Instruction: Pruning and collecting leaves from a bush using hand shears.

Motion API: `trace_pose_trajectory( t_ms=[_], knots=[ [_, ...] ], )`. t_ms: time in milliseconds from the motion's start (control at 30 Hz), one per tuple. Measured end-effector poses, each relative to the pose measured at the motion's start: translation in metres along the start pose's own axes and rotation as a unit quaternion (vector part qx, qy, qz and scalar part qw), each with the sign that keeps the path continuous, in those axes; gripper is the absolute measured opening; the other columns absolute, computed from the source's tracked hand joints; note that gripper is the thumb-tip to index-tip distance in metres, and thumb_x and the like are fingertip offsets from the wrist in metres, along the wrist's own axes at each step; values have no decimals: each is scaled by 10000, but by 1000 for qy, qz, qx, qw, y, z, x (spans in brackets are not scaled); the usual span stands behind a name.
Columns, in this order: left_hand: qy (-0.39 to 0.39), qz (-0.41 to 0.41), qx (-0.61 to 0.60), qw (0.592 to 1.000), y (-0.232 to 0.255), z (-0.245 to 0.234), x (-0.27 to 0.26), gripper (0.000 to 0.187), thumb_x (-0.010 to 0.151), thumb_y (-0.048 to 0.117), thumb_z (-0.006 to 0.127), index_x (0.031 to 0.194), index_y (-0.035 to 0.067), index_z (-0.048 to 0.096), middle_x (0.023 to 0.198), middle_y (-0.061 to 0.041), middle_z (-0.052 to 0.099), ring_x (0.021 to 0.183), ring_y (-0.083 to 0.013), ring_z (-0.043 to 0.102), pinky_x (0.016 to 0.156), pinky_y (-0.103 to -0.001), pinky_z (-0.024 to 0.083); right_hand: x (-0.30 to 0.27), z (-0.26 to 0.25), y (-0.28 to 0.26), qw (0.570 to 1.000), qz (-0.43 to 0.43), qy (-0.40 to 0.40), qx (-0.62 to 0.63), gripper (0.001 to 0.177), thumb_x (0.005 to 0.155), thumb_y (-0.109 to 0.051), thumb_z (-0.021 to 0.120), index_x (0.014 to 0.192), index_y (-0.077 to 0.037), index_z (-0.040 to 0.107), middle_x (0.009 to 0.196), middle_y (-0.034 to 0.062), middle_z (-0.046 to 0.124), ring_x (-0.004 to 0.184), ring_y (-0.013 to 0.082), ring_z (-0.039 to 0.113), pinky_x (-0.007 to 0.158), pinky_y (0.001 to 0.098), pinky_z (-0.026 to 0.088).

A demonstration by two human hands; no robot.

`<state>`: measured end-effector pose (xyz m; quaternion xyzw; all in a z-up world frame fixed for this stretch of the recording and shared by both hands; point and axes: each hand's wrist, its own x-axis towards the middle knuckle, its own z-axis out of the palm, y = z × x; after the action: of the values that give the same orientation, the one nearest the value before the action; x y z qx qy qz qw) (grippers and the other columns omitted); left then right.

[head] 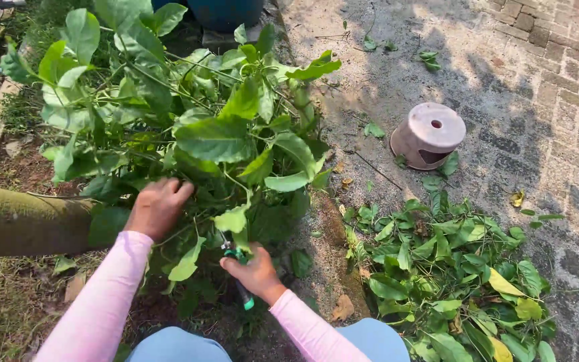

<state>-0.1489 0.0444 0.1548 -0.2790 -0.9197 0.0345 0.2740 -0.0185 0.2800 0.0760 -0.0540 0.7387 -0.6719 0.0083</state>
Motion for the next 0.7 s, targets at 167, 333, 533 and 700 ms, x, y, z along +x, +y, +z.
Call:
trace_pose_trajectory(
  t_ms=[167,333,533,700],
  knots=[
    [-37,29,-90,995,13,7,-11,329,683,91,692,1007,104,634,866,-114,630,838,-320,651,735,-436,537,7,-38,40,976,62,-71,-196,380,771,-363,811,981,-53,750,901,139,759,837,243,702,802,399,550],
    [-17,-43,-103,994,33,-46,10,151,935,187,689,1008,79,613,863,-114,625,850,-324,641,801,-439,502,-9,-70,28,898,-258,-69,-350,213,939,-355,775,1090,-205,785,1136,80,792,996,236,691,930,418,497],
    [33,6,-156,987,51,-77,25,200,937,203,668,1080,70,623,897,-99,649,880,-300,655,873,-433,484,-58,-124,-54,980,144,-60,124,699,850,-290,693,1468,-8,529,1266,131,667,1052,161,630,915,306,503],
    [-1,13,-135,991,61,-96,34,268,909,227,690,1119,67,645,900,-104,650,876,-301,644,898,-434,484,-101,-170,-61,880,191,25,435,672,917,-383,568,1439,36,518,1352,252,589,1134,262,622,973,472,495]
  ],
)
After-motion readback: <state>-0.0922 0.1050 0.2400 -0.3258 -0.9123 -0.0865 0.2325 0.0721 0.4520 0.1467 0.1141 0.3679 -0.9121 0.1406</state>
